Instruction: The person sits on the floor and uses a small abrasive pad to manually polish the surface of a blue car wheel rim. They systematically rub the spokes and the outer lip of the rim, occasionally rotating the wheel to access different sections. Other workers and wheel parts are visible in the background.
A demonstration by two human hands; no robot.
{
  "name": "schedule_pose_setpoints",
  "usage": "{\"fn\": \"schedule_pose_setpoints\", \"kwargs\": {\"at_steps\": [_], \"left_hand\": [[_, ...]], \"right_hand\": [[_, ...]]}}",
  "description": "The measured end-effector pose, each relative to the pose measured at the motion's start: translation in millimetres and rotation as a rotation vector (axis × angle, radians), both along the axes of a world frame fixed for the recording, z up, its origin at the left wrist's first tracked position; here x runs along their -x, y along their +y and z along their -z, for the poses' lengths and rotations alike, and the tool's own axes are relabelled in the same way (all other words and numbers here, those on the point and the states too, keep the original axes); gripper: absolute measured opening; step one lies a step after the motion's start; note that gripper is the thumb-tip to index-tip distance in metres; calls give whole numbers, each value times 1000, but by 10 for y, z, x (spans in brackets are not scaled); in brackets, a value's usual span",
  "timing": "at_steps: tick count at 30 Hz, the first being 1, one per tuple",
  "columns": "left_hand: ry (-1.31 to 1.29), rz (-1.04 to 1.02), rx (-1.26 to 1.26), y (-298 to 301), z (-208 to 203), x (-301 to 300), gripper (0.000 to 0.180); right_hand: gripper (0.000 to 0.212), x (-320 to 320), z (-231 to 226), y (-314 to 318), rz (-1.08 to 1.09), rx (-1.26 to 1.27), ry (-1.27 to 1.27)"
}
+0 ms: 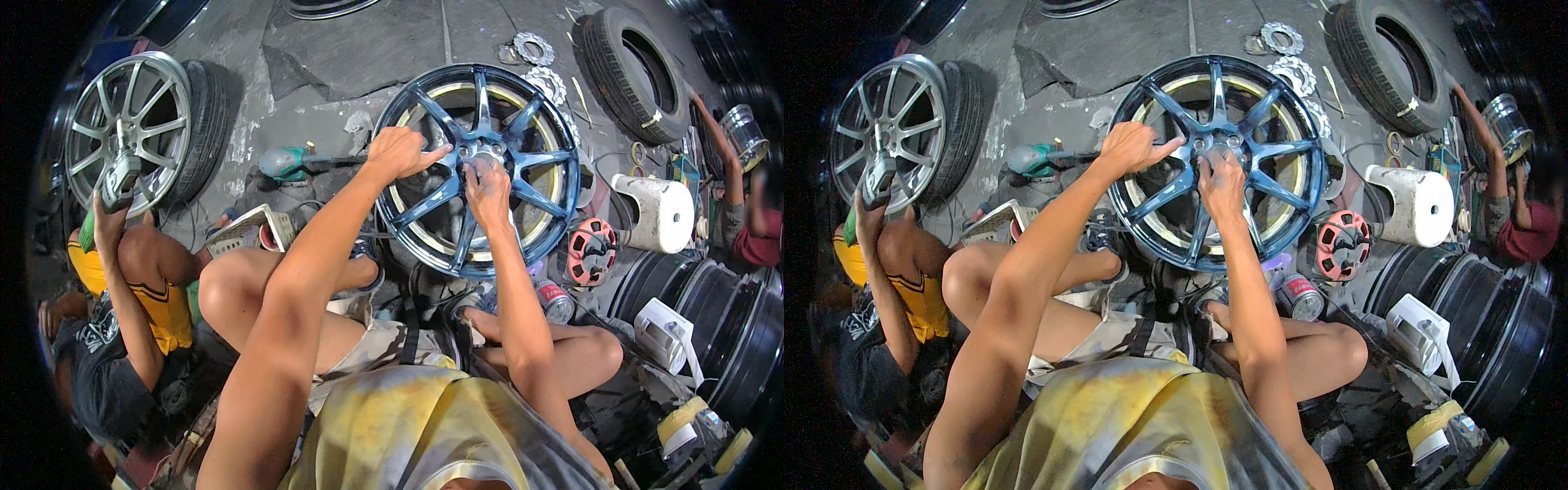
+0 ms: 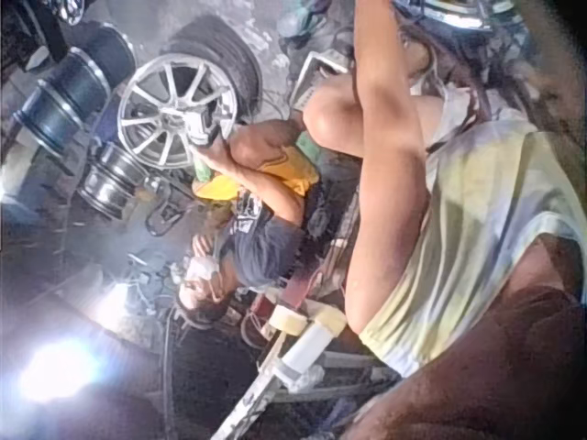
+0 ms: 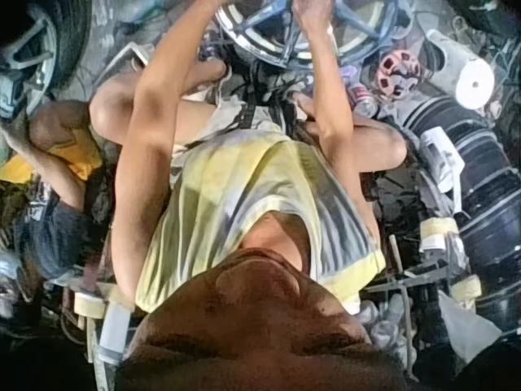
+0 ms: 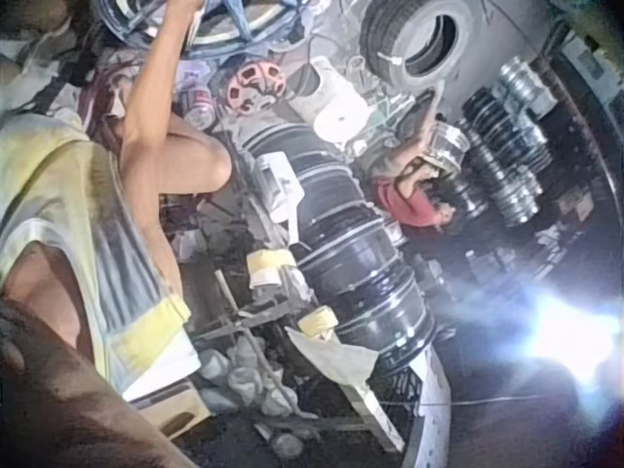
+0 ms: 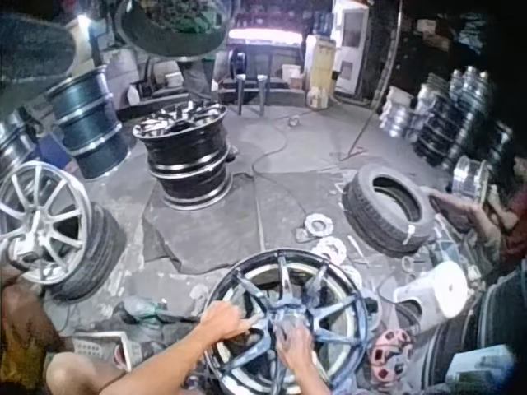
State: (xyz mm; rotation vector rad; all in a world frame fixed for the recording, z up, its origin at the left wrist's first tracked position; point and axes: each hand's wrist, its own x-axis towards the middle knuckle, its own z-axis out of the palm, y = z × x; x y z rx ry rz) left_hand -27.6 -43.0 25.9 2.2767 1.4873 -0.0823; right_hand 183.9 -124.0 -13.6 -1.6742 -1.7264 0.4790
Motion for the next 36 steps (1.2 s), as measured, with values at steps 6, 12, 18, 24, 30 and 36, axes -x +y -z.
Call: {"fn": "schedule_pose_setpoints", "kwargs": {"at_steps": [6, 12, 18, 24, 30, 36], "left_hand": [[-28, -31, 4, -30, 62, 16, 94], [-23, -24, 16, -15, 9, 3, 94], [0, -30, 31, 1, 49, 11, 95], [14, -51, 47, -68, 31, 35, 93], [-34, -27, 49, -34, -34, -39, 93], [-219, -188, 27, -66, -86, 9, 87]], "right_hand": [[16, 160, -49, 50, 116, -32, -9], [16, 115, -115, 159, 91, 7, -70], [15, 45, -116, 158, 36, 24, -122], [17, 10, -148, 98, -41, 87, -139], [15, -70, -246, 73, -28, 76, -40], [19, -245, -563, -762, 228, 126, 62]]}}
